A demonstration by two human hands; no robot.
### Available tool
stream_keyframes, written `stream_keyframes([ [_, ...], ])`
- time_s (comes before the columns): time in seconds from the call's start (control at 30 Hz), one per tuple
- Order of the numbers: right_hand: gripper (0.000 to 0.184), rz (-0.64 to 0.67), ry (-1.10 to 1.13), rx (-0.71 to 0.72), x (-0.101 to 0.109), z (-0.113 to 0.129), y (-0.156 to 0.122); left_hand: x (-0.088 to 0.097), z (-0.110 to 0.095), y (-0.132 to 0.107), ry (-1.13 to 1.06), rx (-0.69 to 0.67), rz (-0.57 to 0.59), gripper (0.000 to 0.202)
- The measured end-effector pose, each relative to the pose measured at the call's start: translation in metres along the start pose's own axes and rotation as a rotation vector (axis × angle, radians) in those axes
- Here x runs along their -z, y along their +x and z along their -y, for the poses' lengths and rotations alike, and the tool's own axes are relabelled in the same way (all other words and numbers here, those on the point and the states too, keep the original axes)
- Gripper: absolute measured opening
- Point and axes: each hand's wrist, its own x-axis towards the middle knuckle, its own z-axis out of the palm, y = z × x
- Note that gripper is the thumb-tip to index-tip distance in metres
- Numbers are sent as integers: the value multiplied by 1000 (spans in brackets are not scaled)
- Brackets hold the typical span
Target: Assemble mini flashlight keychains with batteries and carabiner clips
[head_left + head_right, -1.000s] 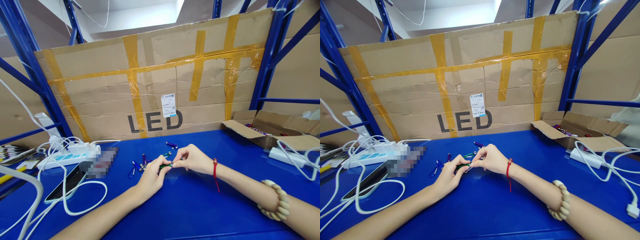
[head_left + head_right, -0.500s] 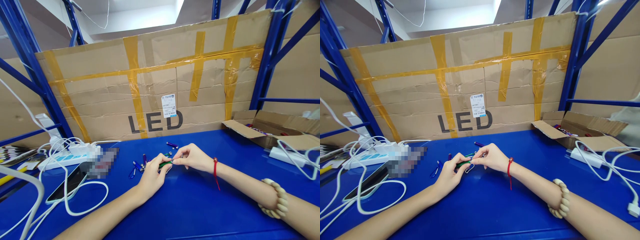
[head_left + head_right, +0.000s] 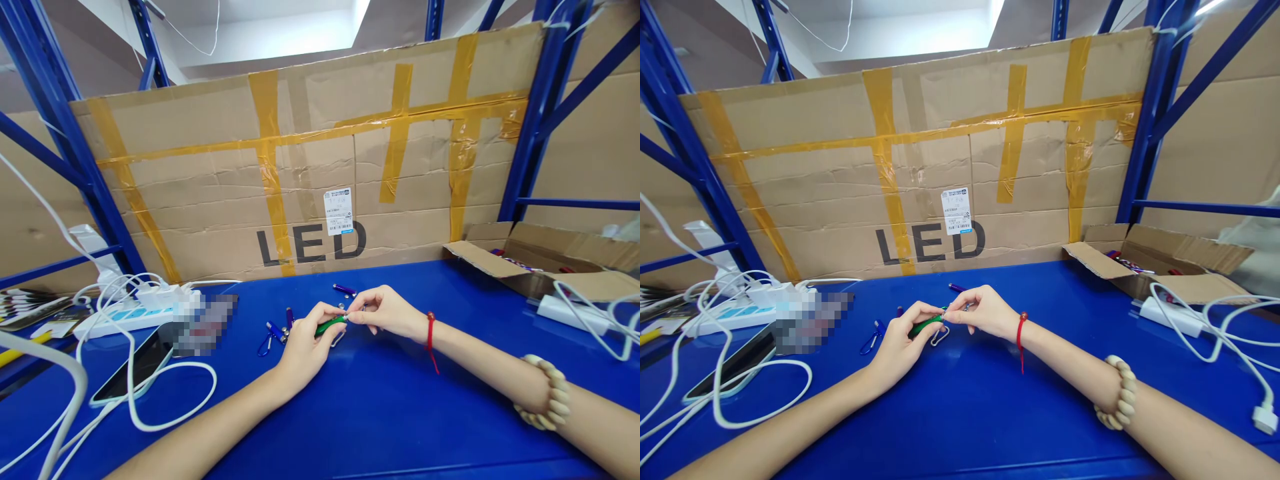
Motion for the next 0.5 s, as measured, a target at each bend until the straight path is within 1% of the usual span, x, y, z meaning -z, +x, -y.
stream_keyframes([
  [0.1,36,0,-16,-4,1,0,0,-1,1,1,-32,30,2,13],
  [0.23,34,30,-26,-2,3,0,0,-1,2,1,-40,25,35,13],
  [0.37,31,91,51,10,5,1,0,-1,2,-3,-38,2,100,17],
  [0.5,32,117,92,25,3,-1,-2,-2,2,-7,-26,-10,132,20],
])
